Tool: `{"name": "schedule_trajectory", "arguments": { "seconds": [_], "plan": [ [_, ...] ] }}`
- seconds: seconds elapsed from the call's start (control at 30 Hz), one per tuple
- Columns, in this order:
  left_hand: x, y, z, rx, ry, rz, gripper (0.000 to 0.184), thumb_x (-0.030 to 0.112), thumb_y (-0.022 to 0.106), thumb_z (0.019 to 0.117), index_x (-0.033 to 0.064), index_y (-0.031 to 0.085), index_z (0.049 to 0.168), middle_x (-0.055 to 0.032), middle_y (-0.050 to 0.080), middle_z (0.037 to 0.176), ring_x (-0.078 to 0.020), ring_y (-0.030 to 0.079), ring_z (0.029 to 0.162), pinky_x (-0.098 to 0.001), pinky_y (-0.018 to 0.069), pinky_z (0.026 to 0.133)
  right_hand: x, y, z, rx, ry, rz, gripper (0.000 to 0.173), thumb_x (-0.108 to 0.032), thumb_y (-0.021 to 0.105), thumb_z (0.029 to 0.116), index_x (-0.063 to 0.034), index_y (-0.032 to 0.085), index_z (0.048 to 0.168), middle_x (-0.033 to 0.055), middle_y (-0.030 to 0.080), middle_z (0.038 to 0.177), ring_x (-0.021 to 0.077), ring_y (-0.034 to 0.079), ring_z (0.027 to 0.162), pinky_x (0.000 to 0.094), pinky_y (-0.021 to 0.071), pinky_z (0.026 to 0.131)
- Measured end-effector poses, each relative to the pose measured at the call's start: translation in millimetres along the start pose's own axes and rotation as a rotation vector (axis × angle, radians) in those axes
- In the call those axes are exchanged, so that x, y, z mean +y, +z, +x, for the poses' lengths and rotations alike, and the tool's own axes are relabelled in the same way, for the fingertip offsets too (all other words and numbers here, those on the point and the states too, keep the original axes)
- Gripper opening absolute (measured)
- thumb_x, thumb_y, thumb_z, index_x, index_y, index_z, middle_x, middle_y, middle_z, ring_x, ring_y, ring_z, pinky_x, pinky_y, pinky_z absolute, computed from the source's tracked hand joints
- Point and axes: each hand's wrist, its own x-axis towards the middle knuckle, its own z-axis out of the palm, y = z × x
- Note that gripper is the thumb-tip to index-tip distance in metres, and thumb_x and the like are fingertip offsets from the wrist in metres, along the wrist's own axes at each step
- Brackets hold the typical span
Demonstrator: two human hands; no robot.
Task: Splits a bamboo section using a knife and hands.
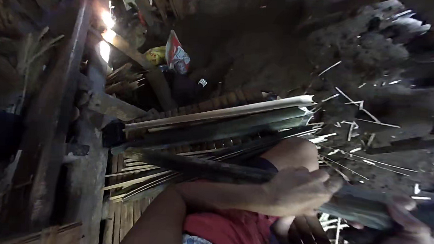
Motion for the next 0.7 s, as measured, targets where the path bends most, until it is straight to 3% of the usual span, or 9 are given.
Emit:
{"name": "schedule_trajectory", "arguments": {
  "seconds": [0.07,0.13,0.23,0.3,0.37,0.43,0.5,0.63,0.7],
  "plan": [
    [20,-1,7,-0.106,0.033,-0.025,0.075,0.013,0.081,0.0851,0.0009,0.047,0.151,-0.0239,0.057,0.14,-0.0388,0.059,0.124,-0.0479,0.0514,0.097,3,-37,2,-0.036,0.018,0.059,0.015,-0.014,0.044,0.0963,-0.0119,0.054,0.107,-0.0029,0.07,0.075,0.008,0.066,0.054,0.0244,0.0555,0.045],
    [41,4,13,-0.159,0.101,-0.008,0.072,0.012,0.082,0.0824,-0.0006,0.051,0.146,-0.023,0.058,0.137,-0.0383,0.059,0.122,-0.0492,0.0506,0.098,-4,-53,-15,-0.006,0.02,0.162,0.015,-0.015,0.049,0.0947,-0.0064,0.058,0.103,0.003,0.069,0.073,0.0116,0.067,0.056,0.0265,0.0567,0.047],
    [64,14,19,-0.24,0.225,0.084,0.066,0.004,0.076,0.0863,-0.0009,0.051,0.147,-0.0217,0.058,0.139,-0.0373,0.059,0.123,-0.048,0.0508,0.098,-7,-65,-50,0.057,-0.013,0.316,0.02,-0.009,0.04,0.0963,-0.0064,0.06,0.098,0.0034,0.07,0.071,0.0097,0.066,0.053,0.0226,0.0552,0.046],
    [66,21,19,-0.2,0.313,0.138,0.052,-0.002,0.064,0.0931,0.0032,0.055,0.145,-0.0203,0.061,0.135,-0.0378,0.061,0.12,-0.0485,0.0504,0.097,11,-88,-63,0.019,-0.08,0.415,0.018,-0.013,0.052,0.0927,-0.0071,0.064,0.105,0.0054,0.074,0.082,0.0113,0.07,0.062,0.0243,0.058,0.052],
    [59,29,19,-0.123,0.424,0.144,0.047,-0.006,0.056,0.097,0.0078,0.061,0.141,-0.0194,0.065,0.13,-0.0383,0.063,0.117,-0.0483,0.0511,0.098,32,-103,-74,0.028,-0.181,0.442,0.031,-0.021,0.071,0.0868,-0.0077,0.062,0.114,0.0073,0.073,0.091,0.0144,0.071,0.066,0.0294,0.0599,0.055],
    [47,30,23,-0.101,0.548,0.1,0.047,-0.008,0.056,0.0957,0.0109,0.065,0.138,-0.0207,0.066,0.126,-0.0395,0.063,0.115,-0.0487,0.0502,0.099,34,-84,-92,0.202,-0.26,0.335,0.044,-0.025,0.075,0.0812,-0.0123,0.05,0.115,0.0013,0.07,0.088,0.0125,0.07,0.065,0.0298,0.0594,0.052],
    [31,32,28,-0.107,0.678,0.084,0.054,-0.009,0.064,0.09,0.0149,0.066,0.138,-0.0213,0.066,0.123,-0.0399,0.063,0.114,-0.0489,0.0502,0.1,31,-54,-112,0.365,-0.288,0.257,0.036,-0.027,0.071,0.0836,-0.0181,0.051,0.112,-0.0074,0.072,0.08,0.0077,0.069,0.06,0.026,0.0586,0.05],
    [-3,42,29,-0.092,0.857,0.048,0.065,-0.006,0.077,0.0795,0.0161,0.065,0.14,-0.0212,0.068,0.116,-0.0394,0.065,0.109,-0.0474,0.0526,0.097,35,-14,-135,0.465,-0.324,0.178,0.031,-0.004,0.054,0.0872,-0.0166,0.045,0.114,-0.0118,0.072,0.08,0.0067,0.068,0.059,0.0246,0.0594,0.05],
    [-15,49,19,-0.063,0.867,-0.002,0.064,-0.007,0.073,0.0812,0.0159,0.064,0.141,-0.0213,0.069,0.117,-0.039,0.065,0.111,-0.0477,0.0511,0.1,36,-3,-139,0.503,-0.307,0.153,0.032,-0.002,0.054,0.0839,-0.0157,0.047,0.112,-0.0127,0.07,0.077,0.0049,0.068,0.059,0.0235,0.0592,0.05]
  ]
}}
